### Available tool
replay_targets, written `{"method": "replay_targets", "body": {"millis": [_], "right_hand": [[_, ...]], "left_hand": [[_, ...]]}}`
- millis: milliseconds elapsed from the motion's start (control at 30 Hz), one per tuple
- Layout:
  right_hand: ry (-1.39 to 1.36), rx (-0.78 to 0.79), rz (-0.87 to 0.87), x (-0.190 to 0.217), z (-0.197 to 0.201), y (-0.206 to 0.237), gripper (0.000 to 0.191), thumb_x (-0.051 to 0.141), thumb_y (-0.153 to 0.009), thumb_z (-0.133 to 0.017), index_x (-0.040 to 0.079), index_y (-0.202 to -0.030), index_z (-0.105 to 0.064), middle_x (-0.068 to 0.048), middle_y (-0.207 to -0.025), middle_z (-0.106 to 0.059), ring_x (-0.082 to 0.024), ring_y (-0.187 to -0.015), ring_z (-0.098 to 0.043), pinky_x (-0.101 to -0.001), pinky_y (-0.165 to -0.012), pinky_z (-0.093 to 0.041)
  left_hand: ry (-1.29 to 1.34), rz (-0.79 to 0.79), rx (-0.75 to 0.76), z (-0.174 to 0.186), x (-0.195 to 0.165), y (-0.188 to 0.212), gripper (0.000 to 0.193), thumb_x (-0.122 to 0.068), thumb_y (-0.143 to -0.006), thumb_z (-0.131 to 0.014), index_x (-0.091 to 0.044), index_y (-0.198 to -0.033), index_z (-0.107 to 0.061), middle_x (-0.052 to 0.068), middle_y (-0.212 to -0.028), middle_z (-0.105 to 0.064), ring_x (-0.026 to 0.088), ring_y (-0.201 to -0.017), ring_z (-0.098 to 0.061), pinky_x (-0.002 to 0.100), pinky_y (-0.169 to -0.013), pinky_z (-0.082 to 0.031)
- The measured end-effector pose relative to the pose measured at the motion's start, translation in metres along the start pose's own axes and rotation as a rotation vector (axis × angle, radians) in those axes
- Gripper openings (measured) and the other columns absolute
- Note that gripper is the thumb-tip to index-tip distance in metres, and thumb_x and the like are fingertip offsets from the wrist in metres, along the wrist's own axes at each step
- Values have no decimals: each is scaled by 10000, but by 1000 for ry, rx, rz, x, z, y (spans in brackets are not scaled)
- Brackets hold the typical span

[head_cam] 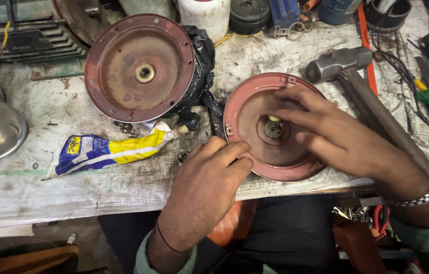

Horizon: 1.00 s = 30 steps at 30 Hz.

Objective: The person installs a bearing into a circular metal housing by tapping it with a hammer, then uses pliers to remove a retaining clip. They apply lubricant and grease to the bearing and spread it evenly with their fingers.

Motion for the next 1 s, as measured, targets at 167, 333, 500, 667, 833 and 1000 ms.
{"method": "replay_targets", "body": {"millis": [167, 333, 500, 667, 833, 1000], "right_hand": [[118, 44, -9, -1, -12, -5, 569, 212, -838, -549, 8, -1366, -597, -221, -1561, -412, -379, -1476, -368, -501, -1180, -319], [-76, 41, 183, 9, -6, 6, 533, 122, -835, -480, 28, -1322, -674, -268, -1614, -402, -431, -1525, -336, -527, -1221, -274], [-43, -78, -45, -14, 7, 11, 534, 171, -853, -484, 36, -1347, -638, -205, -1545, -482, -344, -1501, -422, -482, -1221, -340], [68, -85, -43, -5, 4, 6, 574, 179, -855, -504, 6, -1389, -625, -225, -1530, -471, -384, -1496, -355, -510, -1199, -293], [159, -76, 2, 4, 2, -1, 565, 212, -849, -517, -18, -1353, -625, -236, -1518, -457, -417, -1472, -341, -521, -1181, -302], [167, -57, -14, 1, -2, 0, 554, 240, -838, -523, -16, -1316, -635, -227, -1519, -454, -412, -1445, -369, -520, -1167, -320]], "left_hand": [[3, -4, 10, -1, 0, 0, 224, -120, -814, -604, -47, -999, -708, 73, -1223, -688, 282, -1118, -614, 403, -943, -512], [19, 17, 35, -3, 2, 0, 232, -112, -820, -602, -36, -1011, -708, 78, -1238, -687, 285, -1101, -617, 404, -918, -520], [21, 13, 20, -2, 2, 0, 232, -91, -809, -607, -36, -1010, -709, 86, -1243, -685, 290, -1107, -618, 415, -923, -519], [25, 14, 12, 0, 1, -1, 240, -67, -795, -605, -41, -1009, -711, 81, -1226, -693, 288, -1108, -624, 423, -921, -516], [15, -1, 13, -1, 1, -1, 229, -83, -802, -609, -38, -1005, -706, 95, -1230, -689, 298, -1106, -621, 423, -928, -519], [16, 7, 19, -2, 1, -1, 233, -78, -808, -598, -37, -1010, -706, 90, -1229, -692, 291, -1107, -626, 417, -921, -522]]}}
Point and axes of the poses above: each hand's wrist, its own y-axis away from the middle knuckle, its own z-axis out of the back of the hand, x = y × z, the point moved 8 cm from there along -y, towards the middle knuckle
